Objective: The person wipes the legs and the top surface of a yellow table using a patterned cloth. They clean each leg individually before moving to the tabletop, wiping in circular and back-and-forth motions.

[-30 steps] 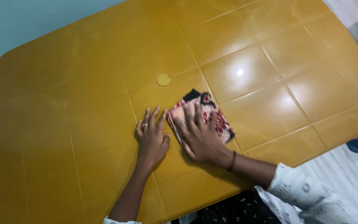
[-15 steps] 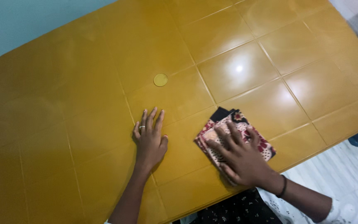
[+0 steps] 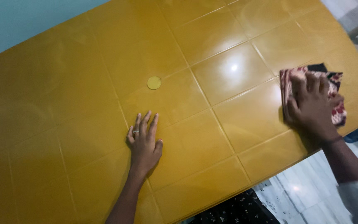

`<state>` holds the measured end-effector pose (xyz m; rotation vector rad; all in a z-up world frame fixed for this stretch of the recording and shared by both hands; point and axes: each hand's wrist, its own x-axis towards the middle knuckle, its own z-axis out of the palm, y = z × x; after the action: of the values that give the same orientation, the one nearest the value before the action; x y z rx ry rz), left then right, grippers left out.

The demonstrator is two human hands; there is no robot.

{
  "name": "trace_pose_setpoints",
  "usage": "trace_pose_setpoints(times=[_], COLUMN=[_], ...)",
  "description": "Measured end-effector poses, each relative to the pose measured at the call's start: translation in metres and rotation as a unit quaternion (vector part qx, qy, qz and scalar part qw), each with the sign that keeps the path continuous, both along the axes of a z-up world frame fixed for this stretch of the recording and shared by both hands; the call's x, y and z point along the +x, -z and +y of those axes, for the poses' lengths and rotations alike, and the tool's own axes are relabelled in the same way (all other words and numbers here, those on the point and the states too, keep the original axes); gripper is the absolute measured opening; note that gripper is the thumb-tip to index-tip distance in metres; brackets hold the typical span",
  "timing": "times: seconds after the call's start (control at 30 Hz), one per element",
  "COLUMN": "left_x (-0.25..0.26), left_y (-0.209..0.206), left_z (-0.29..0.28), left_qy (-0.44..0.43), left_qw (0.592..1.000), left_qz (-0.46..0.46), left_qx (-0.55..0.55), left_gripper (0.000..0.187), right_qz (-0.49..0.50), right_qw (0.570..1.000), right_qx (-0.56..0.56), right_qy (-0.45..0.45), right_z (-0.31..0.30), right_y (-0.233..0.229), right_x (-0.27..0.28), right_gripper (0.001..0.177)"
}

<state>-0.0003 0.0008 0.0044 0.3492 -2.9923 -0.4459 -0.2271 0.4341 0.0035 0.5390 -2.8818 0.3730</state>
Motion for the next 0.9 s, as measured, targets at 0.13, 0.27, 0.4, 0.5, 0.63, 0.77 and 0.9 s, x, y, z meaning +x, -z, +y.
trace_pose_setpoints(times=[0.13,0.27,0.4,0.5,0.63,0.77,0.9], left_x=[0.0,0.0,0.001,0.0,-0.001,0.002,0.0], left_y=[0.0,0.003,0.002,0.002,0.001,0.002,0.003], left_z=[-0.001,0.0,0.001,0.001,0.001,0.001,0.0], left_qy=[0.0,-0.002,-0.005,-0.007,-0.005,-0.004,-0.005], left_qw=[1.0,1.0,1.0,1.0,1.0,1.0,1.0], left_qz=[0.009,0.011,0.007,0.0,0.0,0.006,0.008], left_qx=[0.001,-0.011,-0.007,-0.014,-0.021,-0.019,-0.02], left_gripper=[0.084,0.085,0.084,0.084,0.084,0.082,0.084], right_qz=[0.036,0.065,0.059,0.09,0.056,0.066,0.101], right_qw=[0.998,0.995,0.997,0.996,0.986,0.965,0.947], right_qx=[-0.033,-0.024,-0.017,0.009,0.083,0.09,0.079], right_qy=[0.048,0.075,0.048,-0.028,-0.136,-0.236,-0.296], right_z=[-0.018,-0.067,-0.146,-0.2,-0.246,-0.254,-0.246], right_y=[0.016,0.046,0.047,0.033,0.011,-0.006,-0.007], right_x=[-0.072,-0.144,-0.142,-0.103,-0.041,0.017,0.054], right_gripper=[0.066,0.066,0.063,0.068,0.074,0.075,0.075])
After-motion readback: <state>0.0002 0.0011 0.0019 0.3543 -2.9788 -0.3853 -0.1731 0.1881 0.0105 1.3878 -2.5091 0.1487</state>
